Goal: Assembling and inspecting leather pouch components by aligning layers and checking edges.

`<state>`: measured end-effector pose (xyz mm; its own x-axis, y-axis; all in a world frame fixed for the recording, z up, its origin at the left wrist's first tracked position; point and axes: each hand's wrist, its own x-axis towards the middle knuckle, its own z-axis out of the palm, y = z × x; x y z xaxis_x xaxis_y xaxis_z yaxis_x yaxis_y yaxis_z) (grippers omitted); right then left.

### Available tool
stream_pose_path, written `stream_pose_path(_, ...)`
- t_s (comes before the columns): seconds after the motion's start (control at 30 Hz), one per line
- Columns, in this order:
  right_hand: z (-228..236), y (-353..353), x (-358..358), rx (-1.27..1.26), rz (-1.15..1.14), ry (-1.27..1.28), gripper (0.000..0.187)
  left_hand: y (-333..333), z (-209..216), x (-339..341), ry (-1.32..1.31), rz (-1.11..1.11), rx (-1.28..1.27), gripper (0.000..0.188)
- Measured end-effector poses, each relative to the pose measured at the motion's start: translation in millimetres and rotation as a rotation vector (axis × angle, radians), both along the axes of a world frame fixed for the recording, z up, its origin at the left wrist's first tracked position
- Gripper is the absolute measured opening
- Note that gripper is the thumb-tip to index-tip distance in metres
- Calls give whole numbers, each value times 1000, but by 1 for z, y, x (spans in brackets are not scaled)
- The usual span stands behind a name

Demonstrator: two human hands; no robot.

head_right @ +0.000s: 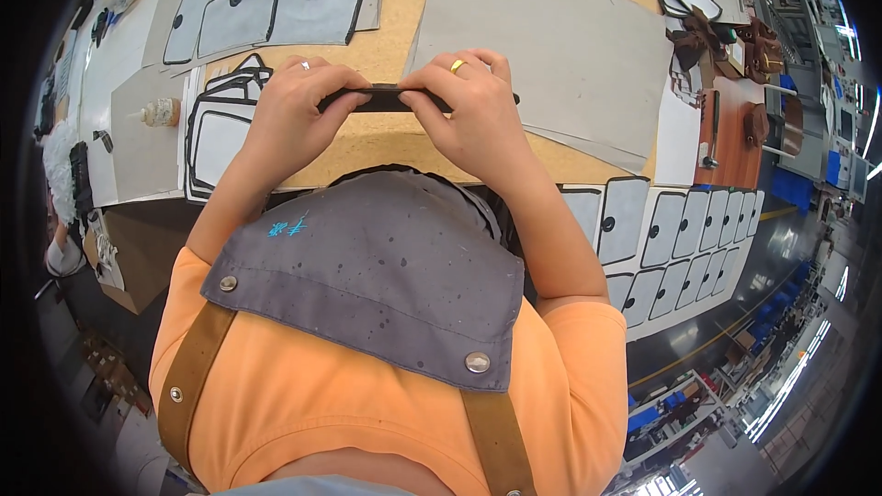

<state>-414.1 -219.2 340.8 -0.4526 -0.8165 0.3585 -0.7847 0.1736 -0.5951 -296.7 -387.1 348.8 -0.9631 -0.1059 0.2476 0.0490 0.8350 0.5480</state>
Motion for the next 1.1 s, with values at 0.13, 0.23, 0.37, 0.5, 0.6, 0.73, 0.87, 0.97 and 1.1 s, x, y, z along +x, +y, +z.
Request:
stream_pose_path(0.13,-1,-5,2,4,22,-119,6,2,-1,-1,48,-23,16,3)
stream_pose_path(0.23,0,-4,-2,48,66,-184,5,2,-2,1,25,-35,27,4)
stream_pose_path(0.37,-5,-3,2,-16,54,-143,5,2,0,-1,-29,-25,51,8)
stream_pose_path(0.5,-3,7,-11,56,117,-197,5,-2,4,4,-111,-41,129,10)
stream_pose_path(0.6,-2,22,-29,161,134,-236,6,-3,4,8,-94,-19,130,9)
stream_pose_path(0.73,-9,35,-40,208,50,-245,4,-7,0,15,-85,24,117,7)
stream_pose_path(0.87,-10,38,-38,133,33,-312,6,-5,-3,15,-112,45,136,8)
stream_pose_path(0.97,-8,33,-30,79,30,-271,4,-5,-5,13,-126,78,131,9)
stream_pose_path(1.1,1,21,-18,48,69,-75,5,11,-5,-2,-61,18,176,11)
